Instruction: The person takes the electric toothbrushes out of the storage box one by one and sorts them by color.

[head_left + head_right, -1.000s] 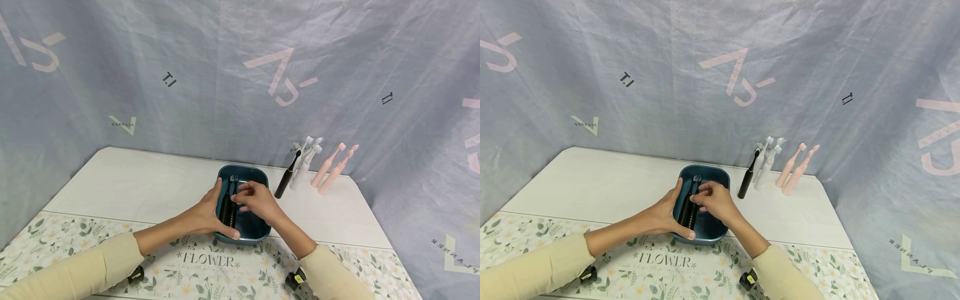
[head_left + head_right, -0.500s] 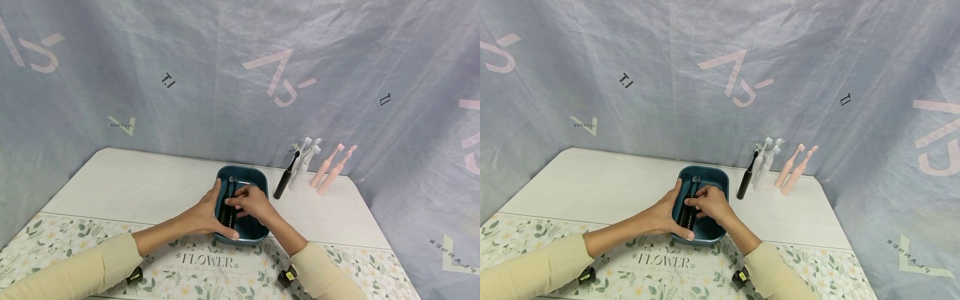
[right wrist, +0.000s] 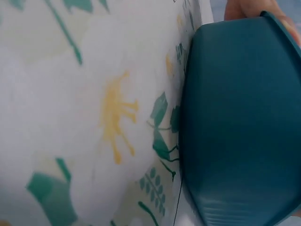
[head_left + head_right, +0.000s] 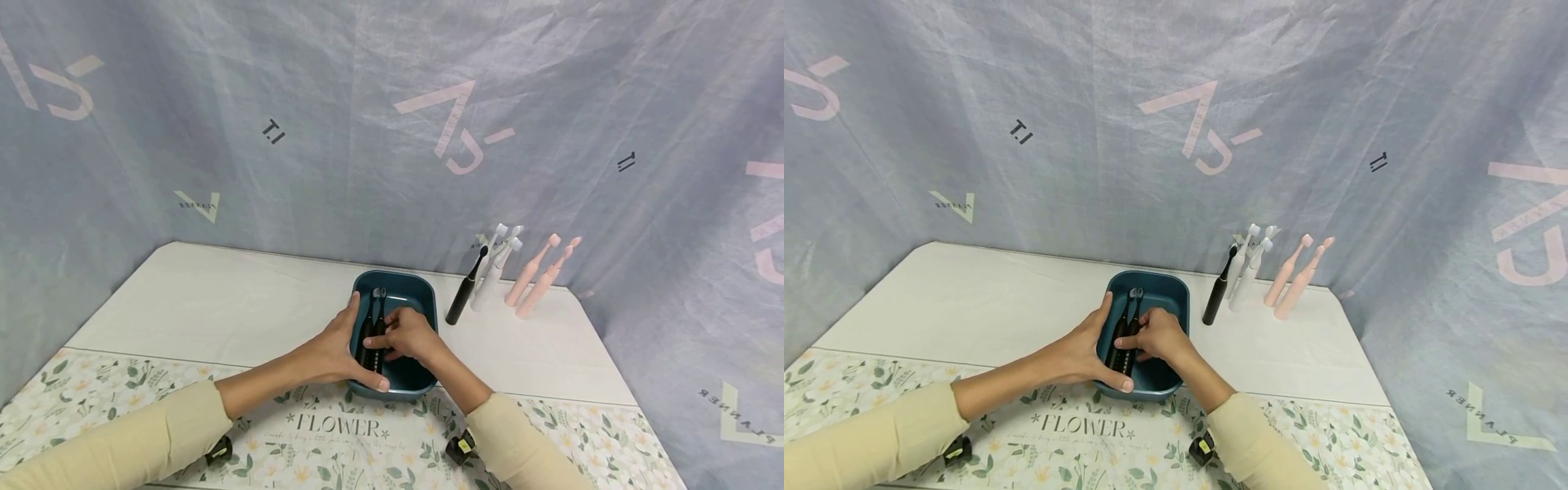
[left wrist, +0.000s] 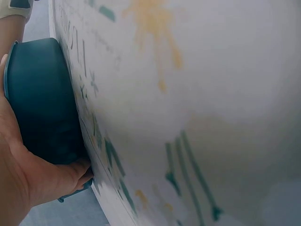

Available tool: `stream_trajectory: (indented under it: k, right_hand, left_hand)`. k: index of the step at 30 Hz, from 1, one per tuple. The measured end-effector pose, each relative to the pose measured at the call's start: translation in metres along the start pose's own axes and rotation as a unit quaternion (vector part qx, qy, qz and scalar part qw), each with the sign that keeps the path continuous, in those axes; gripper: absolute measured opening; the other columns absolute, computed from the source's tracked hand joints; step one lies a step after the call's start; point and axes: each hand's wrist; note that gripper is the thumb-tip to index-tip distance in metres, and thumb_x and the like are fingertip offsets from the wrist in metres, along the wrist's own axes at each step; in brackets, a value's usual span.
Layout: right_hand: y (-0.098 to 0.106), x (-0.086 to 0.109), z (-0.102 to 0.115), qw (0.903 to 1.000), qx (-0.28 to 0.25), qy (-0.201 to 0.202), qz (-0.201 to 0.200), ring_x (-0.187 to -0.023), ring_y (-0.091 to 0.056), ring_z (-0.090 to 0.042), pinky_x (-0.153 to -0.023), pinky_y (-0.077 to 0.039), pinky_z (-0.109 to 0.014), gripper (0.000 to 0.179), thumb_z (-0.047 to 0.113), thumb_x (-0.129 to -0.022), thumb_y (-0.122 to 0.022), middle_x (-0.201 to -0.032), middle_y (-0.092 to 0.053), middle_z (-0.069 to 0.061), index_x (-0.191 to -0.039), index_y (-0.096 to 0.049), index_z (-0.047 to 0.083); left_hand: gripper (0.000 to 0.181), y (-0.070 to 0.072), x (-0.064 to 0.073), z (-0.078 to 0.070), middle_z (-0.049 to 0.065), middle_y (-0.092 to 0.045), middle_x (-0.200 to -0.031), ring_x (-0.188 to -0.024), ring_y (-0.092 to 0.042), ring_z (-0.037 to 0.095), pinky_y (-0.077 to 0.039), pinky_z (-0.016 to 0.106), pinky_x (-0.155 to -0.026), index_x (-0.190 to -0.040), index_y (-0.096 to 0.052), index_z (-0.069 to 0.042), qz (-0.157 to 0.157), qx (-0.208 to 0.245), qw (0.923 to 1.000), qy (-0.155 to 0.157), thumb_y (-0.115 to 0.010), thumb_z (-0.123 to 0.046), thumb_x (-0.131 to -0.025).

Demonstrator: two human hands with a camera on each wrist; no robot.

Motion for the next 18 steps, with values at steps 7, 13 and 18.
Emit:
stream_trajectory:
  k: [7, 13, 18]
  right_hand:
    - [-0.0004, 0.0001, 0.0002, 0.9994, -0.035, -0.004, 0.004, -0.094, -0.082, -0.030, -0.081, -0.072, -0.043, 0.057, 0.011, -0.096, -0.093, -0.119, -0.070, -0.021, -0.140, -0.063, -0.010]
    - [0.0011, 0.0003, -0.0005, 0.9985, -0.054, -0.004, 0.009, -0.099, -0.081, -0.031, -0.083, -0.072, -0.045, 0.049, 0.007, -0.097, -0.090, -0.118, -0.069, -0.019, -0.135, -0.063, -0.009]
    - [0.0033, 0.0014, 0.0011, 0.9980, -0.062, -0.001, 0.015, -0.099, -0.082, -0.030, -0.086, -0.072, -0.047, 0.035, 0.004, -0.098, -0.087, -0.110, -0.068, -0.015, -0.126, -0.068, -0.008]
  left_hand:
    - [0.173, 0.0001, 0.0001, 0.0009, 0.020, 0.007, -0.191, -0.176, -0.007, 0.051, -0.033, 0.075, -0.132, -0.180, 0.023, -0.026, -0.003, -0.001, 0.9999, 0.010, -0.104, -0.070, -0.069]
    - [0.173, 0.0003, -0.0009, 0.0021, 0.021, 0.006, -0.190, -0.176, -0.008, 0.051, -0.033, 0.074, -0.133, -0.180, 0.023, -0.025, -0.001, -0.005, 1.0000, 0.004, -0.103, -0.070, -0.071]
    - [0.173, -0.0001, -0.0011, 0.0018, 0.022, 0.006, -0.190, -0.176, -0.010, 0.052, -0.034, 0.074, -0.132, -0.180, 0.023, -0.025, -0.001, -0.002, 1.0000, 0.002, -0.103, -0.069, -0.071]
Point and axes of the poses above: each hand's wrist, its own x-axis away from the middle knuckle, its own y-axis out of the back of the hand, z = x × y
